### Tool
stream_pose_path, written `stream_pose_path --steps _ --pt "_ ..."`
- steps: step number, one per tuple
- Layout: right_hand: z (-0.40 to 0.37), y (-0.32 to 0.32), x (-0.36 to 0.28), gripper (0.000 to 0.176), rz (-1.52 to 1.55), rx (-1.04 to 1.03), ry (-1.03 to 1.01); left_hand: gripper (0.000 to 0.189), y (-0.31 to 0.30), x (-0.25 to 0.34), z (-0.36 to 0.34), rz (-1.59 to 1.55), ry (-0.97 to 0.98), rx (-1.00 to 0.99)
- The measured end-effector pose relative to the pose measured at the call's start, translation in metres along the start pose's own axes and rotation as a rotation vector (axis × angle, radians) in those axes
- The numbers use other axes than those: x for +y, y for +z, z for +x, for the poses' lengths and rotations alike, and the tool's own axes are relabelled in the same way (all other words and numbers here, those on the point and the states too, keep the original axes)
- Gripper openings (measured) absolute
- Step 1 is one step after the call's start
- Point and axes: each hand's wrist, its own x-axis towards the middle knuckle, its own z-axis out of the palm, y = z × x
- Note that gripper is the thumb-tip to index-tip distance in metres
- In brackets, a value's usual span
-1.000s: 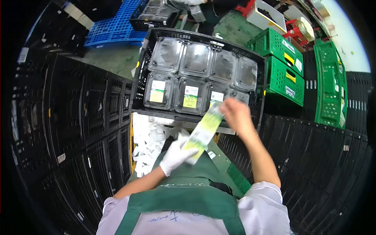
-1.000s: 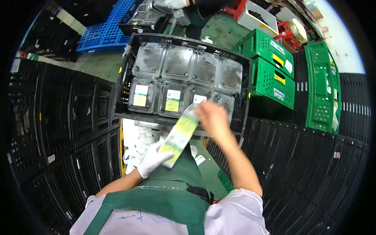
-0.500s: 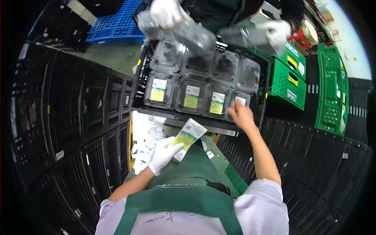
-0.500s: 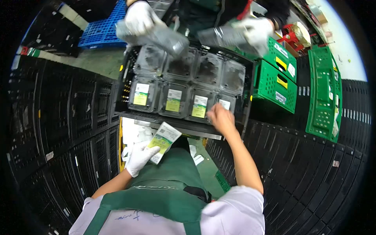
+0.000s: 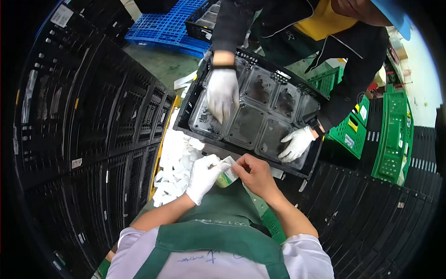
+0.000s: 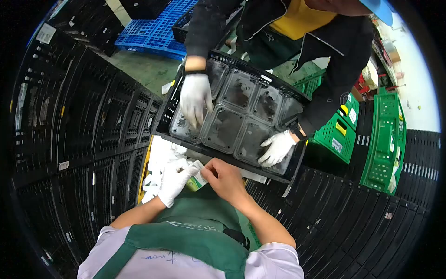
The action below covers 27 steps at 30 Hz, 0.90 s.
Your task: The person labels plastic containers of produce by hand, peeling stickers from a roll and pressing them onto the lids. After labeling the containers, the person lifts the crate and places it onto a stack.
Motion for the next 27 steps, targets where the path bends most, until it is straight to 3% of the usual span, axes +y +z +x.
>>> stream_pose_path --steps 1,2,5,6,7,9,12,16,19,20,21,22,23,25,27 --pt "0.003 0.001 0.000 0.016 -0.006 -0.009 -0.003 0.015 -0.003 -0.007 0.000 0.027 -0.065 -0.054" --pt "0.007 0.002 0.000 0.013 -0.107 0.026 -0.109 0.025 0.004 0.000 -0.003 -0.321 0.036 -0.053" --pt "0.038 -0.012 0.006 0.009 -0.338 0.097 -0.364 0.041 0.017 0.001 -0.010 -0.261 0.171 0.004" --pt "0.061 -0.026 0.005 0.009 -0.282 0.202 -0.342 0.040 0.014 -0.029 -0.013 -0.418 -0.093 -0.166" --pt "0.088 -0.042 0.005 0.012 -0.308 0.253 -0.285 0.040 0.009 -0.034 -0.019 -0.425 -0.086 -0.152" --pt "0.147 -0.065 0.012 0.021 -0.327 0.249 -0.223 0.033 -0.001 -0.037 -0.022 -0.497 -0.425 -0.125" --pt "0.235 -0.070 0.033 0.049 -0.562 0.220 -0.340 0.028 -0.011 -0.034 -0.019 -0.460 -0.306 -0.013" --pt "0.326 -0.055 0.058 0.058 -0.717 0.192 -0.335 0.028 -0.018 -0.035 -0.008 -0.483 -0.244 0.088" --pt "0.349 -0.044 0.066 0.064 -0.953 0.110 -0.247 0.027 -0.021 -0.028 -0.002 -0.493 -0.237 0.098" --pt "0.340 -0.041 0.061 0.066 -1.050 0.207 -0.251 0.025 -0.019 -0.036 0.000 -0.429 -0.127 0.147" --pt "0.331 -0.033 0.060 0.069 -1.142 0.297 -0.254 0.025 -0.020 -0.038 0.001 -0.432 -0.147 0.159" --pt "0.327 -0.030 0.066 0.076 -1.076 0.353 -0.330 0.024 -0.024 -0.037 0.004 -0.449 -0.152 0.193" --pt "0.312 -0.024 0.057 0.068 -0.940 0.349 -0.332 0.023 -0.028 -0.034 0.008 -0.464 -0.157 0.226" --pt "0.254 -0.021 0.015 0.043 -0.310 -0.225 -0.036 0.021 -0.034 -0.028 0.017 -0.509 -0.196 0.272" --pt "0.188 -0.017 -0.002 0.036 -0.087 -0.550 -0.295 0.023 -0.035 -0.028 0.026 -0.546 -0.156 0.223"
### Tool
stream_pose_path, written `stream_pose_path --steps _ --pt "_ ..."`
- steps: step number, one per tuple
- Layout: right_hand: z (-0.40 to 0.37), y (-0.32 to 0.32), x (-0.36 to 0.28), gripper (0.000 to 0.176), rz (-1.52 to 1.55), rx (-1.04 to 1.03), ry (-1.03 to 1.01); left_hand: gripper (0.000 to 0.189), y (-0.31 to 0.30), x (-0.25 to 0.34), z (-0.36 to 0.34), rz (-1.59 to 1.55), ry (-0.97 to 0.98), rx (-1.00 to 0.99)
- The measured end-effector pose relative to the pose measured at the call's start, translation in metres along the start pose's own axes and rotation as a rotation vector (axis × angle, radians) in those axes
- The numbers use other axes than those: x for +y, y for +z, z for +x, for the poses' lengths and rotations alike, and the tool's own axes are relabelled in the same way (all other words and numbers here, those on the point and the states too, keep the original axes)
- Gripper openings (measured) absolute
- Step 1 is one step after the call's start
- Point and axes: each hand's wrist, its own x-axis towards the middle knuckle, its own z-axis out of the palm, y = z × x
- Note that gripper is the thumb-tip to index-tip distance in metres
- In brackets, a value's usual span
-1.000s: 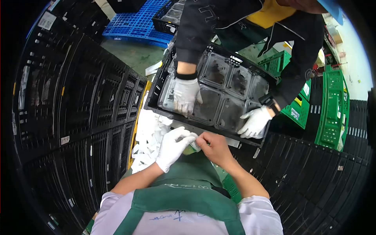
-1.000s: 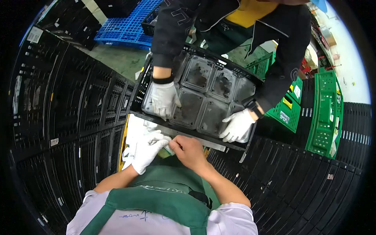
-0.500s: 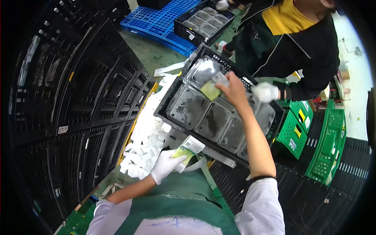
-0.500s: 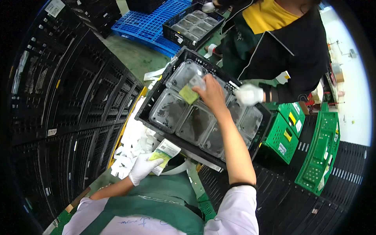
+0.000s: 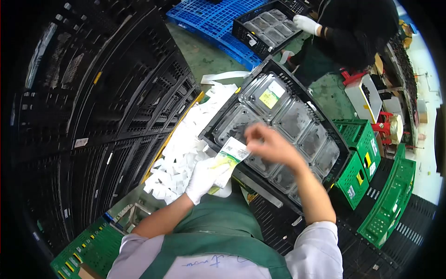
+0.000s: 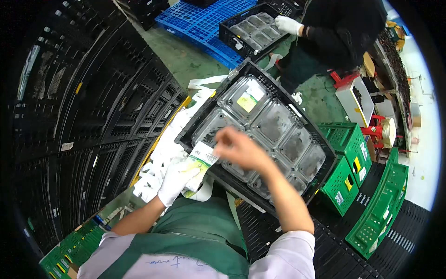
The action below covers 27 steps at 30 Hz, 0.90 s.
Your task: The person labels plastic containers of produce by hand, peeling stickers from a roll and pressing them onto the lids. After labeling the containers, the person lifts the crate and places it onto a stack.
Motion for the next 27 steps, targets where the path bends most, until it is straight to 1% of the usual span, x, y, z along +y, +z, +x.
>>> stream_pose_path --steps 1,2,3,4,5,6,7,8,10,12,14,15,16,17,18,19,20,21,22,23,24,25,26,27 --pt "-0.015 0.014 -0.023 0.029 -0.040 0.003 0.115 0.025 0.003 0.009 0.001 0.107 0.002 -0.014" --pt "-0.025 0.024 -0.033 0.022 -0.135 0.114 0.166 0.025 0.015 0.019 0.000 0.113 0.005 -0.027" --pt "-0.033 0.030 -0.036 0.019 -0.120 0.195 0.122 0.025 0.033 0.027 -0.001 0.019 0.181 0.068" --pt "-0.040 0.033 -0.038 0.018 -0.159 0.211 0.092 0.025 0.046 0.032 0.001 -0.078 0.354 0.159" --pt "-0.047 0.036 -0.041 0.017 -0.193 0.224 0.090 0.031 0.039 0.035 0.006 0.038 0.267 0.032" --pt "-0.053 0.039 -0.044 0.016 -0.228 0.235 0.089 0.034 0.029 0.025 0.020 0.422 0.385 -0.034" --pt "-0.058 0.038 -0.048 0.015 -0.202 0.349 0.083 0.032 0.031 0.015 0.024 0.269 0.234 -0.042" --pt "-0.064 0.032 -0.044 0.015 -0.206 0.364 0.093 0.029 0.037 0.014 0.026 0.117 0.081 -0.045" --pt "-0.069 0.006 -0.028 0.015 -0.282 0.505 0.017 0.020 0.051 0.003 0.016 0.244 0.081 -0.117" --pt "-0.068 -0.033 0.005 0.016 -0.400 0.683 0.091 0.022 0.062 -0.004 -0.001 0.208 0.008 -0.235" --pt "-0.063 -0.082 0.055 0.025 -0.611 0.672 0.148 0.021 0.055 -0.035 0.000 0.281 0.004 -0.188" --pt "-0.056 -0.098 0.071 0.032 -0.632 0.645 0.248 0.021 0.057 -0.036 0.001 0.280 0.003 -0.187" --pt "-0.048 -0.110 0.086 0.040 -0.652 0.617 0.345 0.016 0.058 -0.035 0.003 0.307 0.101 -0.147" --pt "-0.037 -0.116 0.105 0.040 -0.649 0.614 0.344 0.013 0.059 -0.034 0.004 0.334 0.198 -0.105" --pt "-0.026 -0.120 0.125 0.048 -0.778 0.559 0.406 0.013 0.059 -0.027 0.003 0.334 0.194 -0.101" --pt "-0.021 -0.120 0.137 0.057 -0.907 0.501 0.465 0.012 0.058 -0.014 -0.001 0.298 0.113 -0.080" --pt "-0.019 -0.118 0.140 0.057 -0.904 0.495 0.461 0.013 0.054 -0.007 -0.003 0.262 0.031 -0.057" --pt "-0.017 -0.111 0.142 0.063 -1.036 0.525 0.496 0.017 0.045 -0.010 0.000 0.470 0.285 -0.015" --pt "-0.013 -0.101 0.144 0.070 -1.163 0.551 0.526 0.017 0.042 -0.006 -0.002 0.475 0.275 0.002" --pt "-0.015 -0.093 0.124 0.082 -1.232 0.598 0.453 0.019 0.040 0.002 -0.007 0.363 0.284 0.049" --pt "-0.016 -0.082 0.107 0.075 -1.070 0.656 0.340 0.020 0.035 0.010 -0.015 0.251 0.286 0.101" --pt "-0.019 -0.069 0.090 0.071 -0.675 0.509 0.320 0.021 0.027 0.022 -0.017 0.346 0.175 0.110" --pt "-0.021 -0.059 0.070 0.067 -0.291 0.362 0.293 0.022 0.022 0.021 -0.021 0.052 0.220 0.100" --pt "-0.027 -0.042 0.044 0.065 -0.067 0.166 0.217 0.022 0.012 0.030 -0.024 0.163 0.268 0.072"
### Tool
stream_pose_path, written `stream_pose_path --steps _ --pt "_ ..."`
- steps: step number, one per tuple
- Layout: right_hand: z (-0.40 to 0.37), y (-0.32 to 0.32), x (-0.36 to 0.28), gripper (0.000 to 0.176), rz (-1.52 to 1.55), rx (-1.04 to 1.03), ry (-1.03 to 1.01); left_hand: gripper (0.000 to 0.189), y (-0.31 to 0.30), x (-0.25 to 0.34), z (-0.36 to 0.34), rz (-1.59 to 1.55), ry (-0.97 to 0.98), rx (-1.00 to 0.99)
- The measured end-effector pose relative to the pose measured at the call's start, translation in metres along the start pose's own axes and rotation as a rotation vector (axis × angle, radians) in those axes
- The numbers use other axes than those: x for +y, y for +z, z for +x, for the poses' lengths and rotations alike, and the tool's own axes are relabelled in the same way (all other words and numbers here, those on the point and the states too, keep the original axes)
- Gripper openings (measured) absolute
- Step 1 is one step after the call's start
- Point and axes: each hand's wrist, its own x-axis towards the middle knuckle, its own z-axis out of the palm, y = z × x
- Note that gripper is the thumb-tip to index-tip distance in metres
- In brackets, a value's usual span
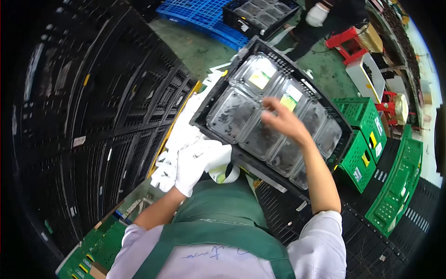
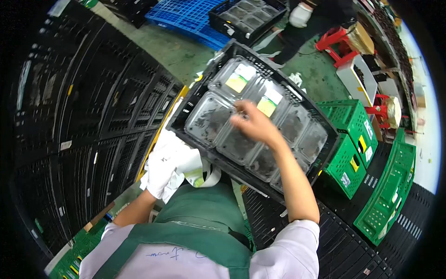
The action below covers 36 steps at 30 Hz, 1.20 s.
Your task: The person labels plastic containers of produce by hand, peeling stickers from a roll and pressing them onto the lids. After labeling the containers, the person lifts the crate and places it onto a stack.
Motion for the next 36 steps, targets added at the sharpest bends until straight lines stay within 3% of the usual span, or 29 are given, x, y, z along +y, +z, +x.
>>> stream_pose_path --steps 1,3,5,6,8,9,11,13,14,16,17,19,23,24,25,27,28,29,31,32,34,35,36 --pt "-0.012 0.019 -0.022 0.063 0.201 -0.215 -0.069 0.022 -0.011 0.011 0.001 0.105 0.059 -0.041" --pt "-0.020 0.065 -0.037 0.064 0.117 -0.398 -0.368 0.018 -0.013 0.043 -0.005 0.041 0.060 0.056" --pt "-0.025 0.105 -0.061 0.061 0.147 -0.504 -0.486 0.015 -0.027 0.056 -0.009 -0.017 0.065 0.145" --pt "-0.025 0.121 -0.069 0.061 0.149 -0.506 -0.502 0.016 -0.042 0.058 -0.010 0.127 0.187 0.152" --pt "-0.024 0.148 -0.083 0.040 0.299 -0.486 -0.380 0.018 -0.082 0.046 -0.011 0.308 0.418 0.197" --pt "-0.023 0.152 -0.093 0.040 0.296 -0.485 -0.390 0.030 -0.093 0.061 -0.013 0.262 0.479 0.191" --pt "-0.024 0.157 -0.115 0.029 0.568 -0.364 -0.094 0.051 -0.120 0.065 -0.008 0.211 0.491 0.416" --pt "-0.019 0.166 -0.127 0.026 0.680 -0.346 -0.082 0.069 -0.139 0.059 -0.018 0.469 0.515 0.601" --pt "-0.017 0.171 -0.134 0.024 0.825 -0.379 -0.035 0.079 -0.139 0.059 -0.033 0.632 0.561 0.544" --pt "-0.015 0.174 -0.162 0.022 1.128 -0.460 0.102 0.079 -0.141 0.046 -0.054 0.994 0.812 0.491" --pt "-0.008 0.178 -0.168 0.022 1.122 -0.461 0.102 0.080 -0.141 0.040 -0.062 1.107 0.912 0.447" --pt "0.004 0.187 -0.175 0.023 1.332 -0.480 0.175 0.067 -0.141 0.012 -0.067 1.195 0.965 0.400" --pt "0.014 0.203 -0.207 0.027 1.430 -0.612 0.295 0.075 -0.145 -0.013 -0.057 1.199 1.031 0.345" --pt "0.020 0.212 -0.202 0.027 1.476 -0.674 0.250 0.074 -0.143 -0.009 -0.053 1.152 1.172 0.392" --pt "0.021 0.220 -0.205 0.027 1.477 -0.667 0.247 0.074 -0.145 0.000 -0.051 1.148 1.177 0.387" --pt "0.021 0.230 -0.211 0.031 1.469 -0.576 0.331 0.038 -0.146 0.022 -0.053 1.352 1.347 0.330" --pt "0.013 0.227 -0.214 0.042 1.423 -0.569 0.318 0.019 -0.146 0.028 -0.059 1.319 1.196 0.284" --pt "0.017 0.236 -0.197 0.052 1.398 -0.592 0.273 0.026 -0.144 0.046 -0.056 1.316 1.219 0.264" --pt "-0.003 0.244 -0.186 0.066 1.252 -0.379 0.292 0.034 -0.151 0.064 -0.045 1.385 1.101 0.258" --pt "-0.013 0.244 -0.173 0.066 1.246 -0.390 0.283 0.035 -0.157 0.068 -0.034 1.444 1.023 0.268" --pt "-0.033 0.240 -0.146 0.079 0.494 -0.139 -0.314 0.036 -0.165 0.076 -0.018 1.569 0.900 0.218" --pt "-0.041 0.237 -0.151 0.079 0.492 -0.158 -0.314 0.035 -0.169 0.077 -0.015 1.660 0.801 0.131" --pt "-0.052 0.228 -0.164 0.086 0.263 -0.097 -0.230 0.035 -0.174 0.066 -0.008 1.737 0.820 0.073"
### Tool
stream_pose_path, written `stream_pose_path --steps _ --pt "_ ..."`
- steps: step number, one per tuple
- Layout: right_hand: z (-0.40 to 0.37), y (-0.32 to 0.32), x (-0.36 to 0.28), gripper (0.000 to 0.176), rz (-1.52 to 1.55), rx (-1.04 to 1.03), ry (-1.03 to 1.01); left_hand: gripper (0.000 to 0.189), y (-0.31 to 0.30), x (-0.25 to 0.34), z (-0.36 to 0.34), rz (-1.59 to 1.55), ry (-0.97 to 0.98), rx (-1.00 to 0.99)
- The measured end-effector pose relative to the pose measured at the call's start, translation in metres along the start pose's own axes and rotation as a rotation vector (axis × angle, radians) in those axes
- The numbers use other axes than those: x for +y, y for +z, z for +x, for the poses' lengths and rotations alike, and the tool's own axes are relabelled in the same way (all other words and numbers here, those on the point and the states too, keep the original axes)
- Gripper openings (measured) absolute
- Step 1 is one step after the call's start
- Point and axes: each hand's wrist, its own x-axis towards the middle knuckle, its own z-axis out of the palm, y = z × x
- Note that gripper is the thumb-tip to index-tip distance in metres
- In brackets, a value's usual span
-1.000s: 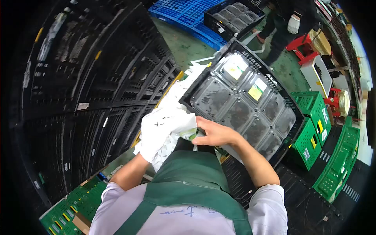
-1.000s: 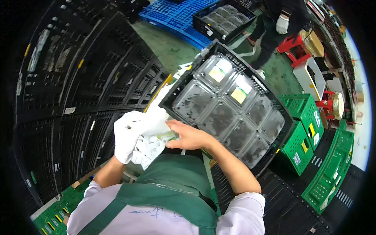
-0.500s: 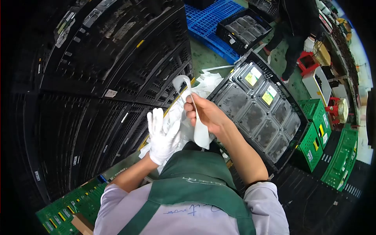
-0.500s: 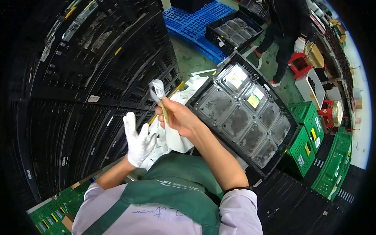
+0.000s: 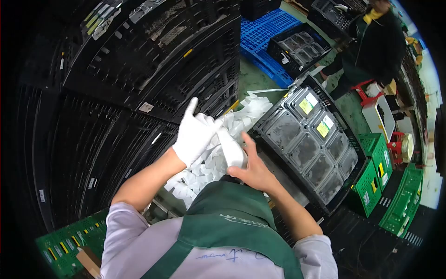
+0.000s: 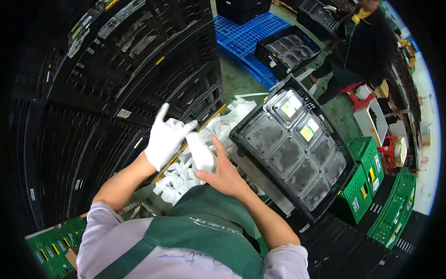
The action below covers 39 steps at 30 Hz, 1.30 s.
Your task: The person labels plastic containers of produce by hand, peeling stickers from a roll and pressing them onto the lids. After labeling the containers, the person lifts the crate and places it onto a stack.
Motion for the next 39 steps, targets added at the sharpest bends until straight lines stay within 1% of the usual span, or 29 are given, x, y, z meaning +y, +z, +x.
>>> stream_pose_path --steps 1,2,3,5,7,9,10,11,13,15,17,19,21,22,23,25,27,28,29,30,31,32,33,34,35,36,37,38,39 --pt "-0.006 -0.005 -0.015 0.093 -0.233 0.051 0.086 0.031 0.007 0.002 0.001 0.069 0.069 -0.020" --pt "-0.008 -0.010 -0.022 0.083 -0.326 0.103 0.150 0.030 0.013 0.003 0.000 0.098 0.106 -0.065" --pt "-0.011 -0.019 -0.018 0.083 -0.330 0.095 0.151 0.029 0.017 0.003 -0.002 0.127 0.142 -0.111" --pt "-0.020 -0.049 -0.007 0.063 -0.556 -0.109 0.076 0.025 0.016 -0.006 -0.003 0.117 0.125 -0.084" --pt "-0.033 -0.076 -0.002 0.043 -0.197 -0.192 0.142 0.022 0.019 -0.023 -0.010 0.226 0.087 -0.181" --pt "-0.041 -0.103 -0.005 0.038 -0.069 -0.262 0.335 0.016 0.018 -0.041 -0.020 -0.253 -0.111 -0.174" --pt "-0.043 -0.109 -0.004 0.037 0.014 -0.252 0.331 0.029 0.010 -0.040 -0.019 -0.469 -0.205 -0.164" --pt "-0.046 -0.113 -0.005 0.037 0.095 -0.241 0.330 0.055 0.005 -0.030 -0.020 -0.408 -0.191 -0.078" --pt "-0.049 -0.114 -0.018 0.035 0.192 -0.207 0.375 0.087 -0.016 -0.001 -0.010 -0.791 -0.211 -0.111" --pt "-0.048 -0.114 -0.028 0.038 0.330 -0.191 0.404 0.106 -0.001 0.042 -0.014 -0.680 -0.047 -0.104" --pt "-0.051 -0.114 -0.040 0.040 0.382 -0.234 0.399 0.108 0.023 0.092 -0.018 -0.756 -0.159 -0.056" --pt "-0.052 -0.113 -0.047 0.046 0.385 -0.309 0.332 0.100 0.055 0.127 -0.008 -0.800 -0.370 0.134" --pt "-0.057 -0.113 -0.056 0.046 0.376 -0.332 0.313 0.086 0.092 0.137 0.000 -0.940 -0.458 0.199" --pt "-0.061 -0.114 -0.056 0.046 0.369 -0.329 0.322 0.073 0.106 0.136 0.002 -0.979 -0.510 0.229" --pt "-0.066 -0.117 -0.057 0.047 0.278 -0.281 0.271 0.060 0.107 0.130 0.001 -1.080 -0.558 0.379" --pt "-0.071 -0.127 -0.054 0.048 0.180 -0.253 0.215 0.044 0.090 0.101 -0.017 -0.993 -0.554 0.402" --pt "-0.072 -0.140 -0.036 0.048 0.054 -0.157 0.429 0.028 0.068 0.049 -0.036 -0.592 -0.163 0.269" --pt "-0.066 -0.136 -0.032 0.049 -0.102 -0.115 0.543 0.025 0.057 0.031 -0.053 -0.603 -0.166 0.071" --pt "-0.063 -0.130 -0.018 0.056 -0.416 -0.140 0.520 0.023 0.043 0.019 -0.064 -0.613 -0.169 -0.131" --pt "-0.062 -0.120 0.003 0.060 -0.704 -0.087 0.260 0.023 0.015 0.007 -0.061 -0.494 -0.164 -0.463" --pt "-0.063 -0.108 0.015 0.064 -0.976 -0.030 -0.019 0.023 -0.008 0.003 -0.058 -0.544 -0.152 -0.522" --pt "-0.047 -0.094 0.003 0.074 -0.726 -0.141 0.006 0.026 -0.015 0.002 -0.058 -0.666 -0.134 -0.545" --pt "-0.038 -0.077 0.001 0.078 -0.419 -0.223 -0.111 0.030 -0.021 0.002 -0.059 -0.787 -0.114 -0.563" --pt "-0.029 -0.057 0.005 0.077 -0.309 -0.293 -0.181 0.030 -0.032 0.005 -0.054 -0.789 -0.130 -0.567" --pt "-0.022 -0.041 -0.011 0.075 -0.409 -0.339 -0.272 0.030 -0.044 0.008 -0.044 -0.833 -0.083 -0.684" --pt "-0.016 -0.027 -0.020 0.065 -0.289 -0.398 -0.238 0.029 -0.054 0.010 -0.035 -0.875 -0.032 -0.799" --pt "-0.012 -0.020 -0.025 0.056 -0.169 -0.453 -0.203 0.029 -0.064 0.011 -0.029 -0.870 -0.038 -0.798" --pt "-0.010 -0.019 -0.025 0.056 -0.169 -0.454 -0.209 0.029 -0.073 0.011 -0.022 -0.873 -0.060 -0.815" --pt "-0.007 -0.018 -0.025 0.043 -0.128 -0.589 -0.033 0.030 -0.077 0.009 -0.019 -0.876 -0.081 -0.830"
